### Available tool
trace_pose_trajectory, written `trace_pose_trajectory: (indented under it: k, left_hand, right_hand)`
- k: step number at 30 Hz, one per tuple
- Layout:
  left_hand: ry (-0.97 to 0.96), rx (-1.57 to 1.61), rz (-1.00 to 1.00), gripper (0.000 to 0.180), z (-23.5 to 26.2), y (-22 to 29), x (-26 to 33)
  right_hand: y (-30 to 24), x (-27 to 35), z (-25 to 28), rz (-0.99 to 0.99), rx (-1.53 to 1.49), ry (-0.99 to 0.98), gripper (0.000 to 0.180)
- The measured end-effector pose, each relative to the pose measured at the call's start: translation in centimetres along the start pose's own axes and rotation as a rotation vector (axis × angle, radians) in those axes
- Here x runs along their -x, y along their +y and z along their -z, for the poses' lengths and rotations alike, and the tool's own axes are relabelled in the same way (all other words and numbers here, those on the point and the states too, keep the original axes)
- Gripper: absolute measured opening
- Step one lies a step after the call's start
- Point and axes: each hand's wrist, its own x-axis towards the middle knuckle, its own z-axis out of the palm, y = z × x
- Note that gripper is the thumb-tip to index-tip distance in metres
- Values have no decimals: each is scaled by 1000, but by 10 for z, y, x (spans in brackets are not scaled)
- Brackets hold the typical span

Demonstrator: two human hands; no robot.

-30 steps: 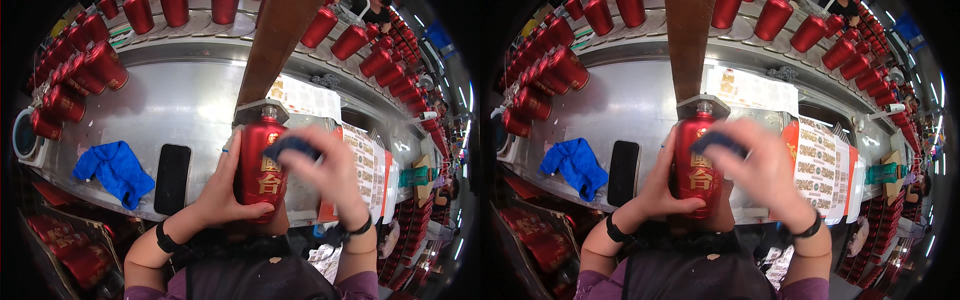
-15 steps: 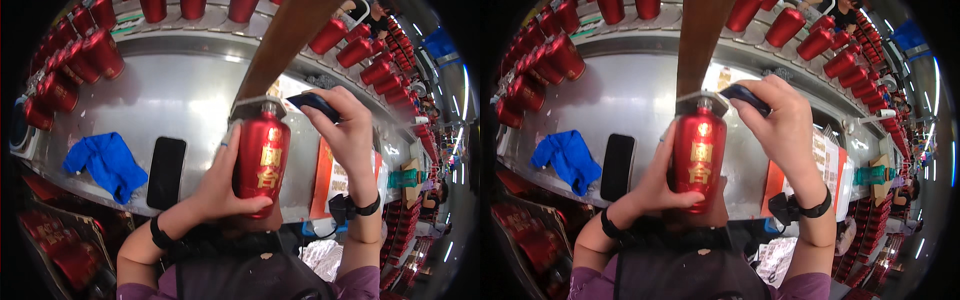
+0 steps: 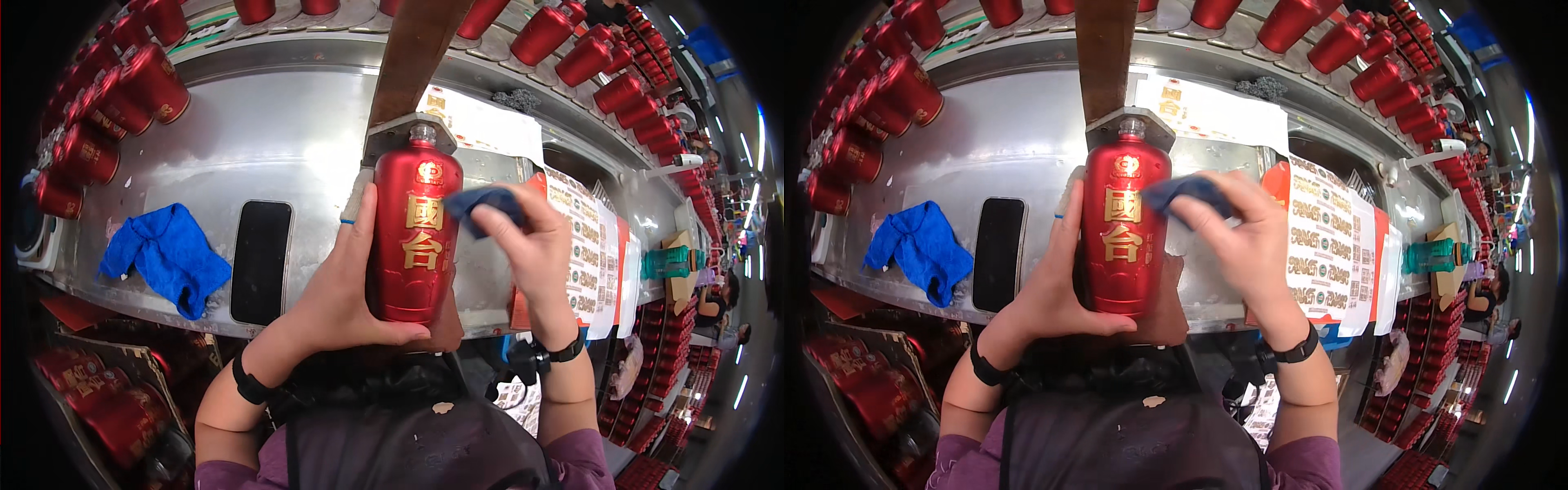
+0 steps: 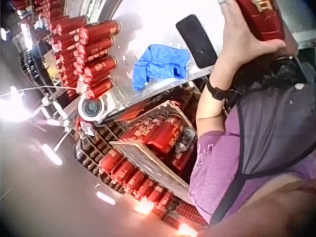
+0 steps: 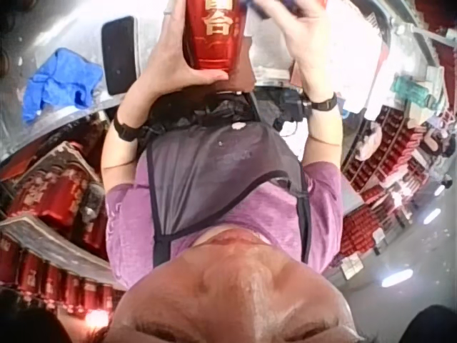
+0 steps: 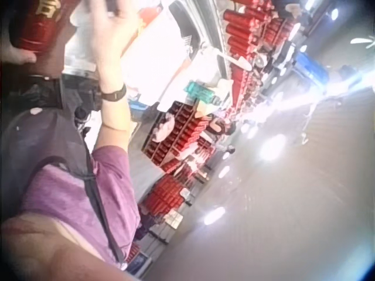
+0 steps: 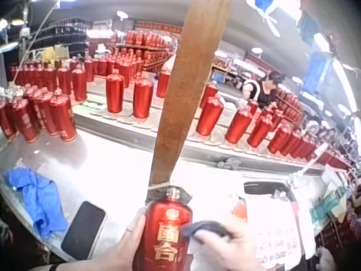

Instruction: Applying decorative labels and seals to red liquor bottles on a production line.

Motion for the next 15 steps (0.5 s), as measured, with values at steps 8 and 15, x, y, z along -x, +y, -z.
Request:
trace_pose_trajectory:
  k: [8,15]
  left_hand:
    - [72,-53,17,147,-3,-2,2]
    - [129,-60,-73,147,-11,-6,4]
  right_hand:
    - [-15,46,-5,595,156,-346,33]
    - [-24,39,-16,892,425,-262,32]
